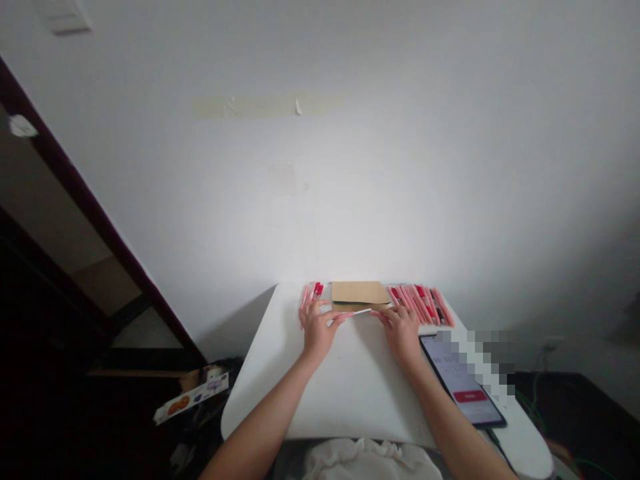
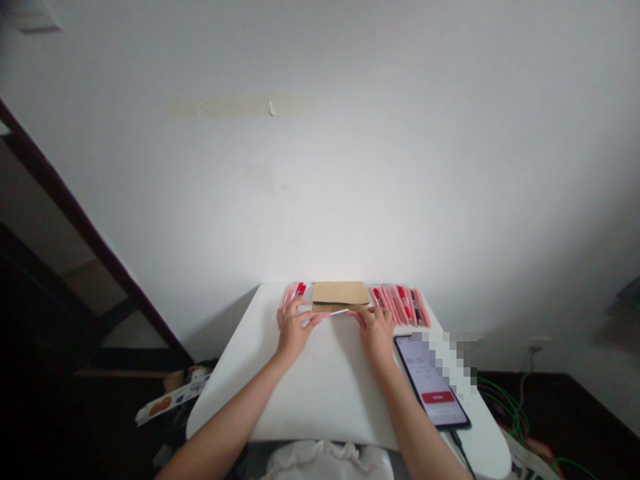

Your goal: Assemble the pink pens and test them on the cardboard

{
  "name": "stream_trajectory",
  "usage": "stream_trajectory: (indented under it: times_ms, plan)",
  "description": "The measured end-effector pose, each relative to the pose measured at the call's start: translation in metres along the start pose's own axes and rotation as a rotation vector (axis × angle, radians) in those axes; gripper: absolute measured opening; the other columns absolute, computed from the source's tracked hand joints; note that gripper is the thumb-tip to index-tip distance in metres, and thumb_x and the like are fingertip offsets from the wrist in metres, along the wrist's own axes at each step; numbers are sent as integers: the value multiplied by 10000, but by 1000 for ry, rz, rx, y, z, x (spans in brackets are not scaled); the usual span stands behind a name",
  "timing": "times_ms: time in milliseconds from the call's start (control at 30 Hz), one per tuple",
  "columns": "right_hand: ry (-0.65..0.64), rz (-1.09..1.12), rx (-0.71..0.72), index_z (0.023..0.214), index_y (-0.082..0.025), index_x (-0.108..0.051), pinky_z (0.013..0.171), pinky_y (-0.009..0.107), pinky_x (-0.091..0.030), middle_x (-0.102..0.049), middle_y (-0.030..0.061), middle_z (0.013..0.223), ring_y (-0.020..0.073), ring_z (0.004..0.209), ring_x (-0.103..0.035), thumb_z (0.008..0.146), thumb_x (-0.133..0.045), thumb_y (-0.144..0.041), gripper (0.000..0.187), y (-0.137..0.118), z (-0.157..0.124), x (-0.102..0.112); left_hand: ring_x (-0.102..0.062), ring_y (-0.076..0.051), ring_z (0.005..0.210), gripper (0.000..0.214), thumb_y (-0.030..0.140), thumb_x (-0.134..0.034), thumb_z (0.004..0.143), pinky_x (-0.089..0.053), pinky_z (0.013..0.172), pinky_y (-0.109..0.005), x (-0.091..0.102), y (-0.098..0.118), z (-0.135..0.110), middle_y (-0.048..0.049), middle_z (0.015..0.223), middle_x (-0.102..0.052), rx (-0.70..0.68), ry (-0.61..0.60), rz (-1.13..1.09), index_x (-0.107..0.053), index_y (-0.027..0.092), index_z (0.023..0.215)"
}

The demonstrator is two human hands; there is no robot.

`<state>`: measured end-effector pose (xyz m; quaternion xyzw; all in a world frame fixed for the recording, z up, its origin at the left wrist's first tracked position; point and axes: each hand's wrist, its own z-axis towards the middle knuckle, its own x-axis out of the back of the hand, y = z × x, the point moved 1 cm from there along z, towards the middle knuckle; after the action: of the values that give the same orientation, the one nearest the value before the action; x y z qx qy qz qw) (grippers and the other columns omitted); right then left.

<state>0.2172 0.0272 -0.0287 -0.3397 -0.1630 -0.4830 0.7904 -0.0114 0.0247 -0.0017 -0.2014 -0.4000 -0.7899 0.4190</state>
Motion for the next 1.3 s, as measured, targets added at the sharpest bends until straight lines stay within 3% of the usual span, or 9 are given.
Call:
stream_trajectory:
  times_ms: [200,467,833,1300]
  plan:
    - [65,30,34,996,-267,-755,824,397,-389,-645,98,937,261,954,-495,944,-547,-350,230,4,1,0,-549,-285,1178,95,364,-736,788,-322,1087,-535,0,-1,0,-72,1165,-666,-7,14,6,-784,323,858]
    - [58,28,21,985,-279,-759,822,413,-401,-643,101,939,263,946,-489,944,-541,-358,236,-4,2,4,-555,-276,1185,84,349,-755,773,-306,1109,-540,0,-1,0,-59,1151,-665,-17,12,-3,-783,342,852]
    - [-54,160,157,1012,-256,-734,916,438,-441,-706,81,965,267,1026,-511,943,-551,-291,199,-14,1,2,-552,-293,1179,93,306,-801,724,-320,1109,-598,3,6,1,-50,1147,-668,-13,-31,-3,-784,351,805]
    - [-98,165,155,1012,-278,-739,907,440,-439,-687,71,905,272,1023,-503,938,-568,-304,189,-16,-2,-1,-545,-302,1184,90,303,-799,728,-288,1118,-634,2,7,-2,-60,1156,-655,-47,-30,2,-786,335,811]
